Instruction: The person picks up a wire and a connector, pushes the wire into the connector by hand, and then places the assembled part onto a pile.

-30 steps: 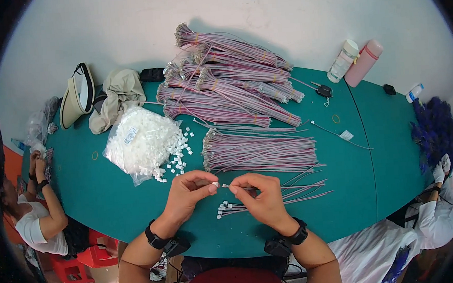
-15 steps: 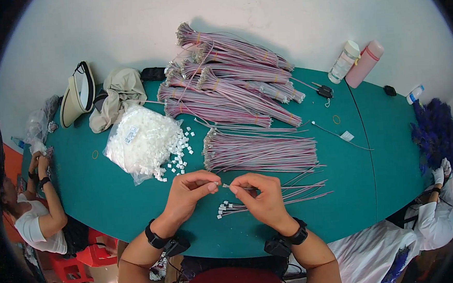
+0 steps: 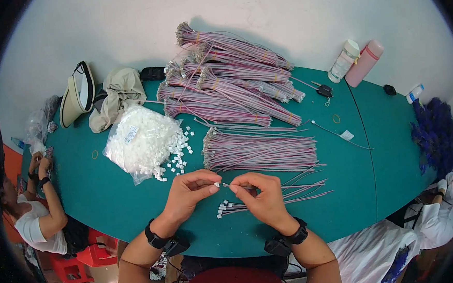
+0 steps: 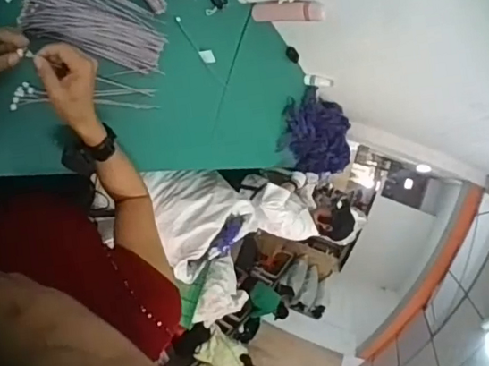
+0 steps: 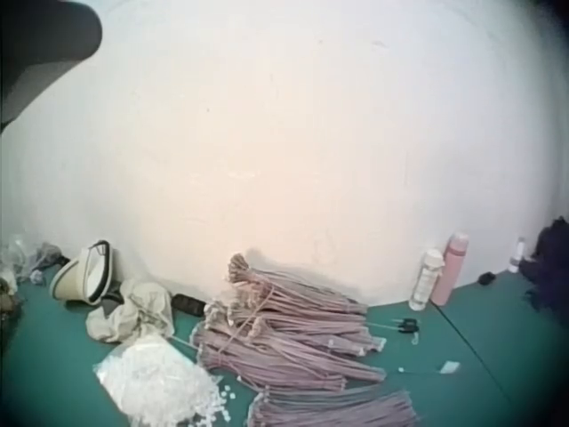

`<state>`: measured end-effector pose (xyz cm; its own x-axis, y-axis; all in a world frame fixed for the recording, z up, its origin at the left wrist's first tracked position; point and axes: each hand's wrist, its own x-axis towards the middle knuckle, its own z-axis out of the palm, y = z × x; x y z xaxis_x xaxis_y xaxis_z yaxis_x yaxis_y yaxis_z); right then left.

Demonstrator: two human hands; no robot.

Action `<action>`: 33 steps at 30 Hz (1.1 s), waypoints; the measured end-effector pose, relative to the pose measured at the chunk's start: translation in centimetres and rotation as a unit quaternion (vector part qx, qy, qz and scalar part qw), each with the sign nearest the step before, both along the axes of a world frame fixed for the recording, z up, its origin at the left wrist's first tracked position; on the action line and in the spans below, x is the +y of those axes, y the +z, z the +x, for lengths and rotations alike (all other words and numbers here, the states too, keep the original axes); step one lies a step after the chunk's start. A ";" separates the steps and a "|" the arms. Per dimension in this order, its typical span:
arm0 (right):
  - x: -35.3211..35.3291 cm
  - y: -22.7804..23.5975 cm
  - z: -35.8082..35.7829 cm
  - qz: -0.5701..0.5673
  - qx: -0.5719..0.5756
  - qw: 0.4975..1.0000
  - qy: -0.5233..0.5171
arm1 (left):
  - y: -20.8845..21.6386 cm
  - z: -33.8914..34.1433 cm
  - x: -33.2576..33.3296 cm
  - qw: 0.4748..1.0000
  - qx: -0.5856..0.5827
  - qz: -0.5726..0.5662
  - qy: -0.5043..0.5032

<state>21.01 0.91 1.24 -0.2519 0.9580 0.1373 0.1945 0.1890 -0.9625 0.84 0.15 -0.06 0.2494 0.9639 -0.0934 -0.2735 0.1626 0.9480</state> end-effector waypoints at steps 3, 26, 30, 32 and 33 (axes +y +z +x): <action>0.0 -0.1 -0.1 -0.007 0.009 1.000 -0.003 | -0.1 -0.2 0.1 1.000 0.007 0.005 -0.007; -0.1 0.0 -0.2 0.015 -0.005 1.000 -0.005 | -1.3 -0.1 0.3 0.998 -0.038 -0.046 0.014; -0.1 0.1 -0.4 0.038 -0.013 0.999 -0.002 | -1.1 -0.1 0.3 0.996 -0.051 -0.073 0.009; -0.1 0.2 -0.4 0.041 -0.014 0.999 -0.003 | -0.9 -0.1 0.3 0.994 -0.063 -0.093 0.005; -0.1 0.2 -0.5 0.044 -0.014 0.999 -0.003 | -0.9 -0.1 0.3 0.994 -0.060 -0.090 0.004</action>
<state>20.56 0.81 1.43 -0.2509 0.9443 0.2128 0.2234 0.2704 -0.9365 0.76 0.46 -0.98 0.2609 0.9363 -0.2351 -0.3844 0.3242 0.8644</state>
